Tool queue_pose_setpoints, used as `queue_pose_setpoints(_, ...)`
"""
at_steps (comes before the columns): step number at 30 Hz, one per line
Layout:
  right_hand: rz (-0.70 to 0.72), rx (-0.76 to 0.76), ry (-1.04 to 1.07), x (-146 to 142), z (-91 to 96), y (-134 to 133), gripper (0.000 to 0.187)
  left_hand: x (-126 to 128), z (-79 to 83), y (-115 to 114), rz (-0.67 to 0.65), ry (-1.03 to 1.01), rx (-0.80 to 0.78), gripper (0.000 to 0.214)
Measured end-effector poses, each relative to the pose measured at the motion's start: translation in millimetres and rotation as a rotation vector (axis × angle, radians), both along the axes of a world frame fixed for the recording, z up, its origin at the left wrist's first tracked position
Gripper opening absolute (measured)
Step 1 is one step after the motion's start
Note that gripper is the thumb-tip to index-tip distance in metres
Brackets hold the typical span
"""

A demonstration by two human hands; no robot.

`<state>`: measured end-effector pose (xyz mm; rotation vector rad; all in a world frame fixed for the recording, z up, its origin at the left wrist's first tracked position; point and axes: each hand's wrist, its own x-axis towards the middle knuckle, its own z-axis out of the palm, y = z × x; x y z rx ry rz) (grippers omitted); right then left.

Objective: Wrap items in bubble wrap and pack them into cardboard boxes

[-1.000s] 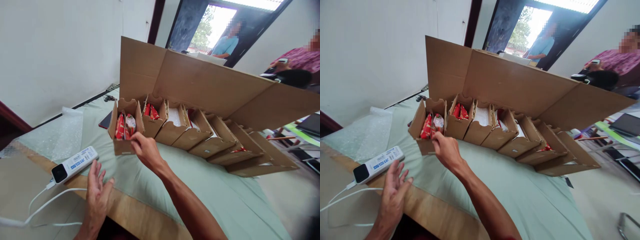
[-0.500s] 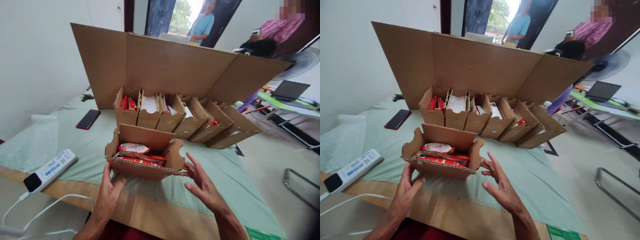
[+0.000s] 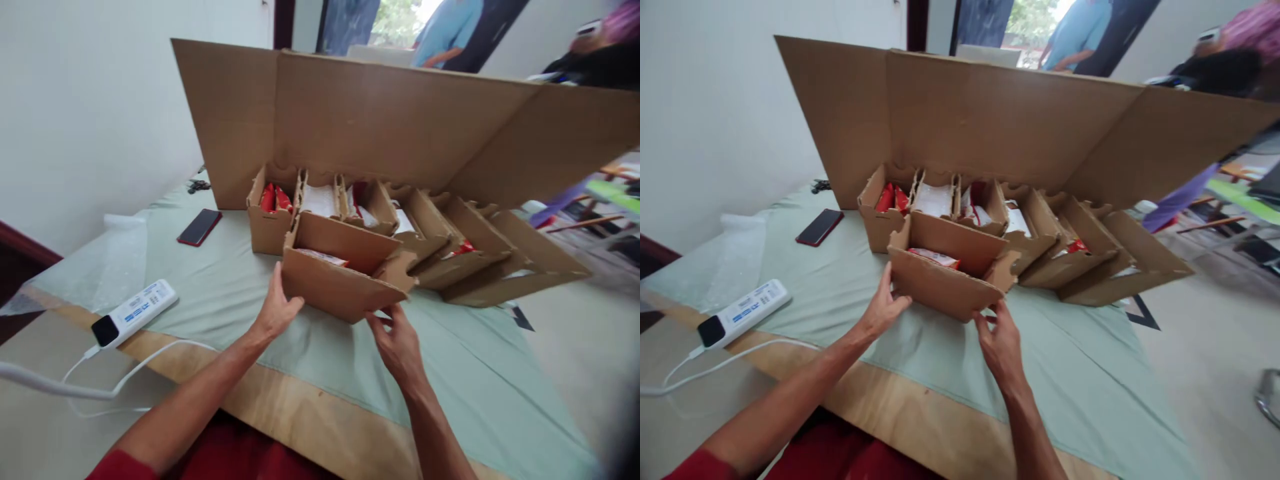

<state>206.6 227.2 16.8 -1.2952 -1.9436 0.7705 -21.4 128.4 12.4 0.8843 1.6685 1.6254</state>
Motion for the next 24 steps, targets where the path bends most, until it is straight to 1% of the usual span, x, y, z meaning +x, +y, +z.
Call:
queue_pose_setpoints(2, -0.107, 0.023, -0.067, 14.9, -6.3, -8.1, 0.050, -1.8, -4.2, -5.6, 0.005, 0.008, -0.020, 0.101)
queue_pose_setpoints(3, -0.138, 0.014, -0.112, 21.2, -9.8, -14.3, 0.047, -2.1, -6.6, -13.6, -0.002, 0.035, -0.034, 0.099)
queue_pose_setpoints(4, -0.135, -0.010, -0.149, 25.1, -12.8, -21.9, 0.044, -2.3, -9.6, -24.4, -0.016, 0.086, -0.054, 0.097)
queue_pose_setpoints(5, -0.098, -0.038, -0.170, 25.5, -14.9, -30.4, 0.041, -2.6, -13.4, -37.1, -0.037, 0.163, -0.080, 0.094)
queue_pose_setpoints(6, -0.027, -0.061, -0.174, 21.4, -15.7, -39.6, 0.038, -3.1, -18.0, -50.6, -0.066, 0.262, -0.113, 0.091)
queue_pose_setpoints(7, 0.068, -0.073, -0.161, 12.4, -14.8, -49.0, 0.036, -3.8, -23.3, -64.1, -0.100, 0.370, -0.152, 0.086)
queue_pose_setpoints(9, 0.294, -0.058, -0.115, -19.7, -8.2, -65.4, 0.029, -5.4, -35.8, -87.5, -0.156, 0.558, -0.222, 0.074)
queue_pose_setpoints(11, 0.516, -0.020, -0.074, -66.2, 2.3, -75.8, 0.023, -6.0, -48.4, -103.1, -0.189, 0.671, -0.245, 0.063)
queue_pose_setpoints(13, 0.708, 0.021, -0.054, -120.7, 12.7, -79.7, 0.023, -4.9, -57.9, -110.7, -0.204, 0.711, -0.205, 0.062)
queue_pose_setpoints(15, 0.871, 0.081, -0.060, -178.8, 20.9, -80.4, 0.022, -3.6, -62.0, -112.8, -0.215, 0.681, -0.167, 0.066)
queue_pose_setpoints(17, 1.016, 0.143, -0.089, -239.2, 26.9, -82.3, 0.020, -3.6, -61.3, -112.0, -0.224, 0.619, -0.173, 0.063)
queue_pose_setpoints(19, 1.141, 0.190, -0.155, -301.3, 31.7, -88.8, 0.019, -4.8, -59.1, -110.4, -0.232, 0.572, -0.187, 0.063)
queue_pose_setpoints(21, 1.270, 0.255, -0.269, -362.8, 34.8, -100.2, 0.020, -5.9, -59.0, -108.6, -0.235, 0.554, -0.174, 0.068)
queue_pose_setpoints(24, 1.431, 0.345, -0.465, -444.1, 32.5, -120.5, 0.021, -5.4, -66.1, -105.6, -0.222, 0.501, -0.154, 0.073)
